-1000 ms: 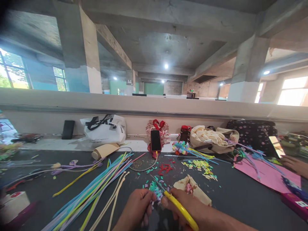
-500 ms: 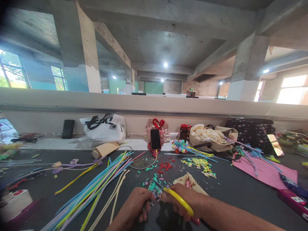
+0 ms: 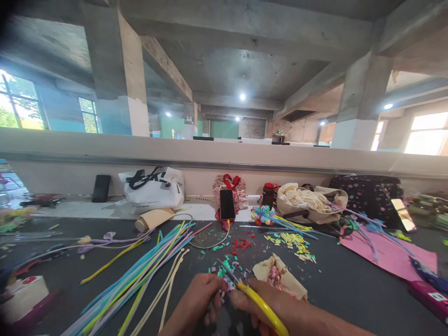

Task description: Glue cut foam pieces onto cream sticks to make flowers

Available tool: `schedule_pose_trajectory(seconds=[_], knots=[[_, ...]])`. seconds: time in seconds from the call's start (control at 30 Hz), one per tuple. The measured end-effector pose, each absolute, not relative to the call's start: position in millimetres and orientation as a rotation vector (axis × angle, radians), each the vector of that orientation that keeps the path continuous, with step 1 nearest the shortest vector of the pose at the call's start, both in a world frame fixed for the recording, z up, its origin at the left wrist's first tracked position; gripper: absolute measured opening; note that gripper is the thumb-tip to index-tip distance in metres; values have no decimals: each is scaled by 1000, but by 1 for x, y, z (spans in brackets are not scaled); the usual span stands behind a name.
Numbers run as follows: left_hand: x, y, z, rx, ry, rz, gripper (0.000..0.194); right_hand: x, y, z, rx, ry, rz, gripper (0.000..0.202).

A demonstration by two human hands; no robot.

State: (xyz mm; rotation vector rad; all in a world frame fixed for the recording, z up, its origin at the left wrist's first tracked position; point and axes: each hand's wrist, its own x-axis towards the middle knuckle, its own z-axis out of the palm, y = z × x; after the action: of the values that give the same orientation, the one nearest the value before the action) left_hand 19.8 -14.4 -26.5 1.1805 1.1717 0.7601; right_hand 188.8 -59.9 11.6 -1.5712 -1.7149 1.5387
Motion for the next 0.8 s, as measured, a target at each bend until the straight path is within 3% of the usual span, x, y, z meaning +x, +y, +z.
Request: schedule_pose_trajectory(seconds=[0.4, 0.8], knots=[[17, -13, -28, 1151, 1175, 723, 17, 185, -55, 13, -1600, -1549, 1637, 31], [16, -12, -24, 1160, 1132, 791, 21, 190, -68, 9, -1619, -1657, 1515, 41]])
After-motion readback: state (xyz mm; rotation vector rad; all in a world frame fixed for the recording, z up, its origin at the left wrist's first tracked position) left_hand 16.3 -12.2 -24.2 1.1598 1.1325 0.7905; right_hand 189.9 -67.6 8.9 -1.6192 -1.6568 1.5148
